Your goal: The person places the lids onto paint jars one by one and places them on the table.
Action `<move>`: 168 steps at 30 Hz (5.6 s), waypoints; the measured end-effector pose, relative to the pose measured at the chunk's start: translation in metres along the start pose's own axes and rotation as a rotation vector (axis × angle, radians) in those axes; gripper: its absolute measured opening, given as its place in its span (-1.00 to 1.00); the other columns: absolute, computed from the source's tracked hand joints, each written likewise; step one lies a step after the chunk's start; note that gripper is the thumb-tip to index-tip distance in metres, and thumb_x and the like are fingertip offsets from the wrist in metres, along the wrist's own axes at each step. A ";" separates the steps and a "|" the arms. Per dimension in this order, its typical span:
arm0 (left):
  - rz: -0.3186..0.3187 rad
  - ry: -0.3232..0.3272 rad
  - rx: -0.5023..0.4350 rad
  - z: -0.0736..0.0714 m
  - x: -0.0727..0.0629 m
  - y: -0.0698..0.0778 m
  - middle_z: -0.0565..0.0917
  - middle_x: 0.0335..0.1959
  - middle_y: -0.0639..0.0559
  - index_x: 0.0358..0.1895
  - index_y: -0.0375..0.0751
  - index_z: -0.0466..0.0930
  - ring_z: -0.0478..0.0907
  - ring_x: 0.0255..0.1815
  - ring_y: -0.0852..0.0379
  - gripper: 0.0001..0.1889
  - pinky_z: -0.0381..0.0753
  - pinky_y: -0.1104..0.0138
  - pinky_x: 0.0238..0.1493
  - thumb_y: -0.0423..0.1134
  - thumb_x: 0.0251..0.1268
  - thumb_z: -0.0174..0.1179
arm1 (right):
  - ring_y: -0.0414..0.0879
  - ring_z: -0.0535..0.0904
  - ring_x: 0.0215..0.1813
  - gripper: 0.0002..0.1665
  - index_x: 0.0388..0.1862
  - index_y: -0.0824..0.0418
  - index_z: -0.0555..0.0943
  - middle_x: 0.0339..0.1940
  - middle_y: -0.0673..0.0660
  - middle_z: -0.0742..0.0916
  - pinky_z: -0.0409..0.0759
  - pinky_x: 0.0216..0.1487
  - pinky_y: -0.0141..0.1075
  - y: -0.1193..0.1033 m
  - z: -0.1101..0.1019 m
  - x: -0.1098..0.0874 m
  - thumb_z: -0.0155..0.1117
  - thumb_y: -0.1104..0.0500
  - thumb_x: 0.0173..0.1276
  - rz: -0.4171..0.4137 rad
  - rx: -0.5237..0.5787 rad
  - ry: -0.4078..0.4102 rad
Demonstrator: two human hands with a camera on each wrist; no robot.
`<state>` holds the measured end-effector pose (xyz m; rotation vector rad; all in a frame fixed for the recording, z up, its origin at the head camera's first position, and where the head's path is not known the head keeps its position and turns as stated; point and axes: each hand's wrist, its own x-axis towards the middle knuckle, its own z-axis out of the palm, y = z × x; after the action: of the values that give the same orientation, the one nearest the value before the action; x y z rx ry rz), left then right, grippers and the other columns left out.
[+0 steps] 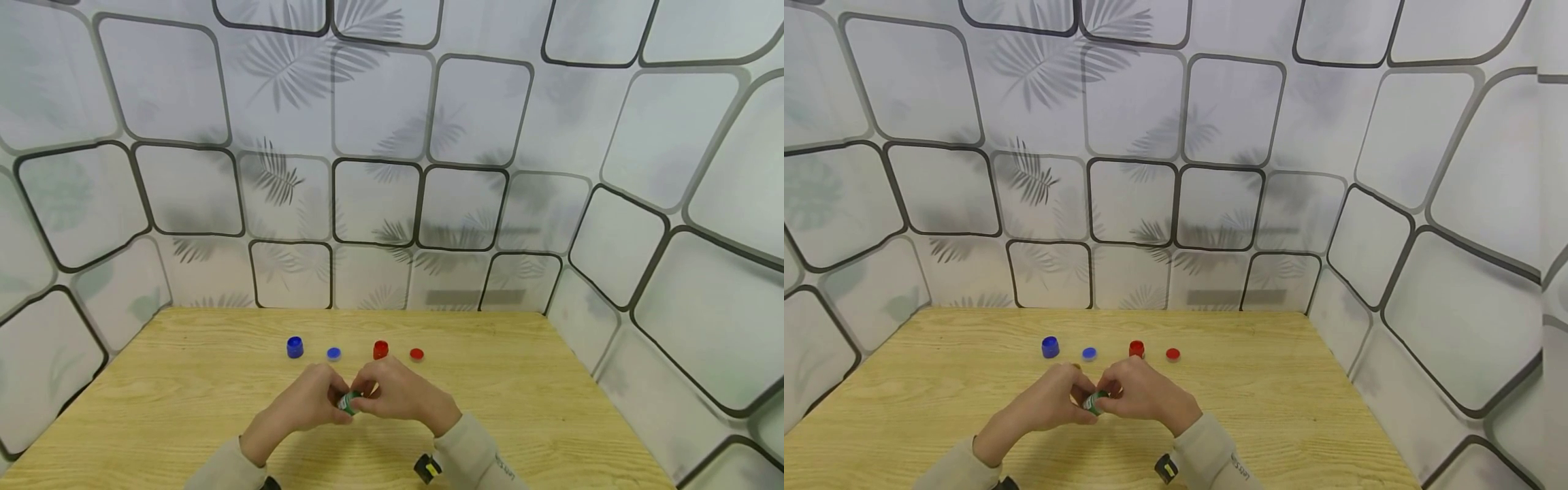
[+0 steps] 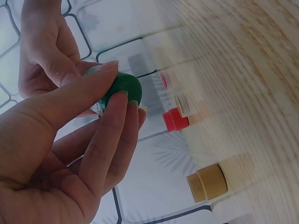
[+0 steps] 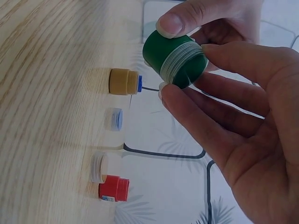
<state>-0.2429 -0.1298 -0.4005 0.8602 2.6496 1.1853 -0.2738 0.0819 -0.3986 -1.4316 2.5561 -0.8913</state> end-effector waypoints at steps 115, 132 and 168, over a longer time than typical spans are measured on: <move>0.014 0.004 0.008 -0.002 0.000 0.002 0.80 -0.46 0.00 -0.33 -0.31 0.81 0.64 -0.50 0.33 -0.84 0.62 0.49 -0.46 -0.43 -0.01 0.57 | -0.31 0.73 -0.16 -0.77 0.01 0.27 0.77 -0.12 0.15 0.80 0.64 -0.20 -0.61 -0.002 -0.003 -0.001 0.39 0.27 0.42 0.018 0.056 -0.032; -0.002 0.021 0.035 -0.005 -0.001 -0.001 0.78 -0.47 0.02 -0.33 -0.29 0.80 0.64 -0.50 0.29 -0.84 0.62 0.47 -0.48 -0.38 0.01 0.57 | -0.21 0.69 0.03 -0.65 0.03 0.23 0.71 -0.04 0.12 0.74 0.72 0.00 -0.44 -0.002 -0.001 0.000 0.50 0.37 0.26 -0.030 0.038 -0.026; -0.019 0.059 0.106 -0.001 -0.001 -0.006 0.76 -0.45 0.04 -0.32 -0.30 0.77 0.59 -0.47 0.29 -0.78 0.59 0.44 -0.42 -0.42 -0.08 0.58 | 0.06 0.76 0.01 -0.66 0.14 0.29 0.66 0.07 0.22 0.77 0.67 -0.08 -0.54 0.001 -0.016 -0.007 0.38 0.29 0.41 0.070 0.024 0.012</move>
<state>-0.2448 -0.1345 -0.4047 0.8264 2.7832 1.0906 -0.2759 0.0947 -0.3871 -1.3254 2.5774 -0.9191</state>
